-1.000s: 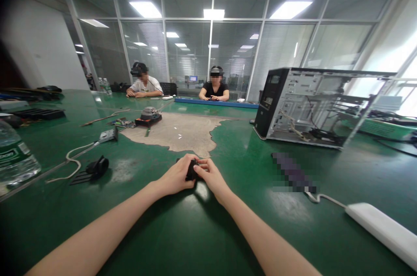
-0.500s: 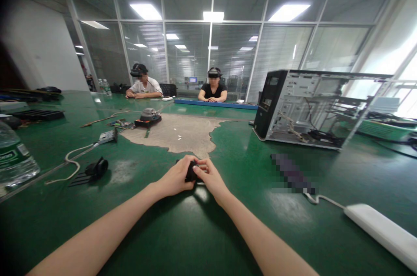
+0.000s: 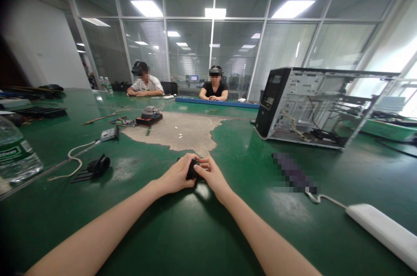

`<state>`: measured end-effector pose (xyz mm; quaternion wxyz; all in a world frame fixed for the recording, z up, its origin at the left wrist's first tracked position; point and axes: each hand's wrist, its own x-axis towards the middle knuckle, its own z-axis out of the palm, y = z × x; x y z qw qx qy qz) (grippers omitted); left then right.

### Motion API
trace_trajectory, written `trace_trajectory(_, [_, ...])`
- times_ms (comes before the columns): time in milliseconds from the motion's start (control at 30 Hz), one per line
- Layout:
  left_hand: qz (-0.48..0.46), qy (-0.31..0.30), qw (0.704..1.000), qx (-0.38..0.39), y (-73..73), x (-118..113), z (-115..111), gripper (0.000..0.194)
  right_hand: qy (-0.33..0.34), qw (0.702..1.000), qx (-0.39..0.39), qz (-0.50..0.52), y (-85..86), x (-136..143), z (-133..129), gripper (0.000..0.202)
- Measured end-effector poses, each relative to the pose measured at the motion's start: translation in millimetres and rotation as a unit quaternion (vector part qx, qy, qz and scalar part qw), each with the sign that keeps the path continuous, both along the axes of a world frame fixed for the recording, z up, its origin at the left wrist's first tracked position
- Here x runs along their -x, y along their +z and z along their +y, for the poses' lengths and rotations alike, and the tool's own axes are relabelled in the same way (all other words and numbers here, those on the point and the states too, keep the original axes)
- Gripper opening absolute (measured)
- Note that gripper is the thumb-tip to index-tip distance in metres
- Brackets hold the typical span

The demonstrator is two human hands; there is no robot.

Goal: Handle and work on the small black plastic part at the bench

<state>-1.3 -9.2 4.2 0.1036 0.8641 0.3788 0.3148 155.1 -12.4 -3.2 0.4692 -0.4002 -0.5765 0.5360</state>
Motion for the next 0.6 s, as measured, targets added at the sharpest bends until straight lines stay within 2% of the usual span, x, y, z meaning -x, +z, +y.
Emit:
trace_trajectory(100, [-0.003, 0.0, 1.0, 0.004, 0.1, -0.2, -0.3, 0.058, 0.003, 1.0, 0.008, -0.002, -2.3, -0.7, 2.1, 0.027])
trace_trajectory(267, [-0.002, -0.001, 1.0, 0.009, 2.1, -0.8, -1.6, 0.057, 0.036, 0.999, -0.004, 0.009, 4.8, -1.9, -3.6, 0.03])
trace_trajectory(533, [-0.003, 0.0, 1.0, 0.009, 0.6, -0.3, -0.4, 0.06, -0.001, 1.0, 0.006, -0.009, -0.2, 0.4, 0.6, 0.025])
trace_trajectory(600, [-0.002, -0.004, 1.0, 0.005, 0.8, -0.1, -0.8, 0.06, 0.009, 1.0, 0.006, -0.012, 0.6, -0.2, 0.1, 0.025])
